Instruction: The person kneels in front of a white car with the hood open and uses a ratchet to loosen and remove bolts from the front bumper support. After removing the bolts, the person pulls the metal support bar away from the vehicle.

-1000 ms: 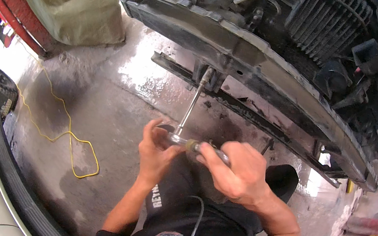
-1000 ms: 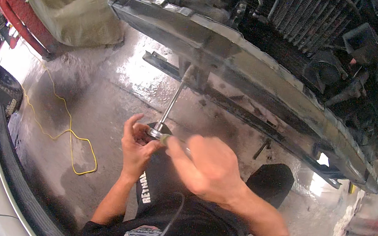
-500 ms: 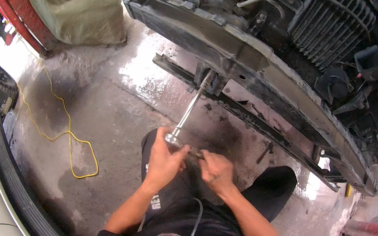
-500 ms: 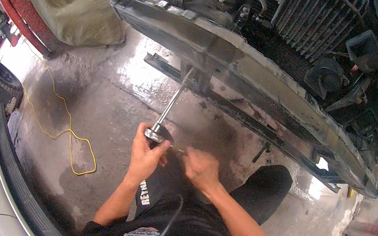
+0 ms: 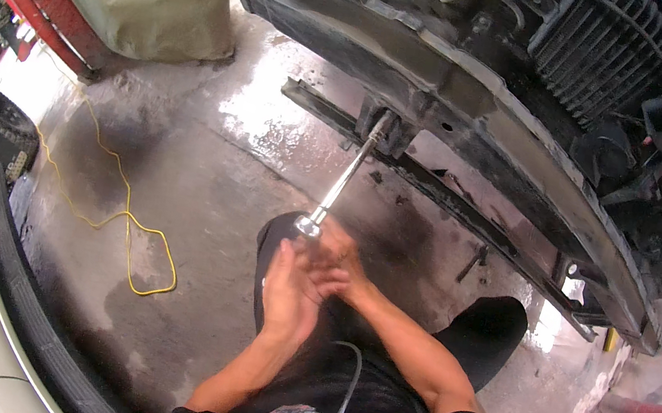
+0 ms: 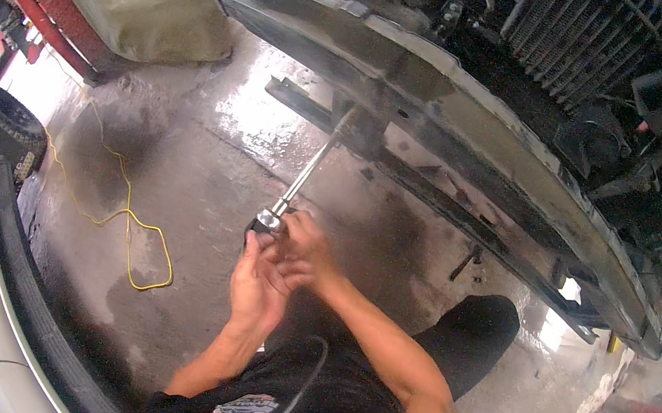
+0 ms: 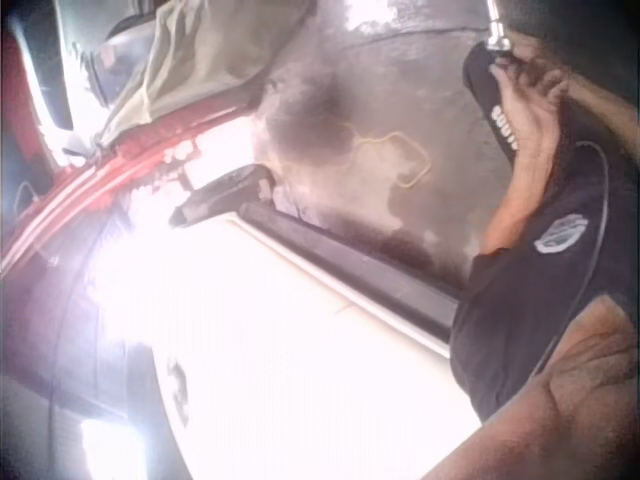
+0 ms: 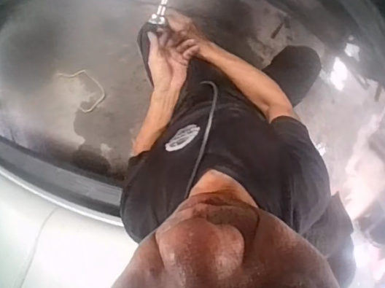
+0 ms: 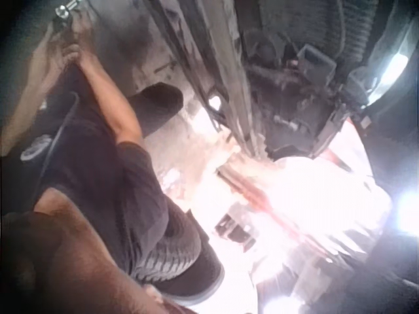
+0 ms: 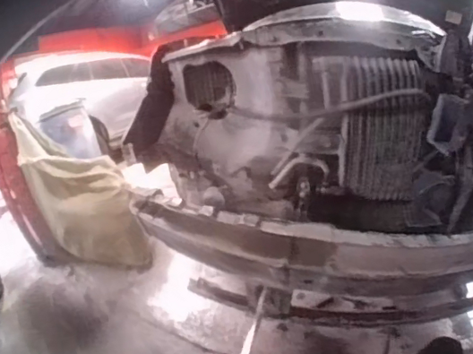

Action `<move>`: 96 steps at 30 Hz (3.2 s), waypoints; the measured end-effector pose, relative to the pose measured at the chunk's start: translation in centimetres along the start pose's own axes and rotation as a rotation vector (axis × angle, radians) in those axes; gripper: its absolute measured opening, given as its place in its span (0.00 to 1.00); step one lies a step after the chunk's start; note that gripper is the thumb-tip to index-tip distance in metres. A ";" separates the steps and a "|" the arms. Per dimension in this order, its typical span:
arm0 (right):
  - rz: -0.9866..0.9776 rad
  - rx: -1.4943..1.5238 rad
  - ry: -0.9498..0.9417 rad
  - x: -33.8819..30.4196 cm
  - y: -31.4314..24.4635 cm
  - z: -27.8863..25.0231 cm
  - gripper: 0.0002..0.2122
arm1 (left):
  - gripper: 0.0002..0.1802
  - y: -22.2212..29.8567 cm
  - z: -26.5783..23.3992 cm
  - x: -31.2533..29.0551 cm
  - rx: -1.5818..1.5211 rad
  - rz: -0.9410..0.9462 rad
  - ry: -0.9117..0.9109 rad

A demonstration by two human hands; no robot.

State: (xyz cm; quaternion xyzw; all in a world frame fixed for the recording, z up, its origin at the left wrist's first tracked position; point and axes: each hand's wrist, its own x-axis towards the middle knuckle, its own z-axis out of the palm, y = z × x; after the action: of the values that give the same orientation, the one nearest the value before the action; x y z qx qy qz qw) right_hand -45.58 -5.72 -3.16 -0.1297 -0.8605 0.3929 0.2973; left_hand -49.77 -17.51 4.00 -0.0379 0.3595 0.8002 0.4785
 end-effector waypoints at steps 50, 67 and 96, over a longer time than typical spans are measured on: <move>-0.840 -1.015 -0.305 10.3 -17.7 -15.3 0.12 | 0.30 1.1 2.0 5.8 -0.200 -0.080 -0.289; 0.292 -0.226 -0.310 -4.8 0.1 -7.5 0.17 | 0.24 2.6 4.1 6.3 0.890 0.429 -0.224; 0.259 0.511 0.028 -0.6 4.2 5.6 0.21 | 0.18 3.1 3.5 8.0 1.146 0.839 -0.280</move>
State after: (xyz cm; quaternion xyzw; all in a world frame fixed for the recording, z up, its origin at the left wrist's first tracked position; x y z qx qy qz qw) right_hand -48.56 -6.60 -9.45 -0.1651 -0.7055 0.6300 0.2796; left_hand -55.59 -10.32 5.03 0.4628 0.6421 0.5998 0.1173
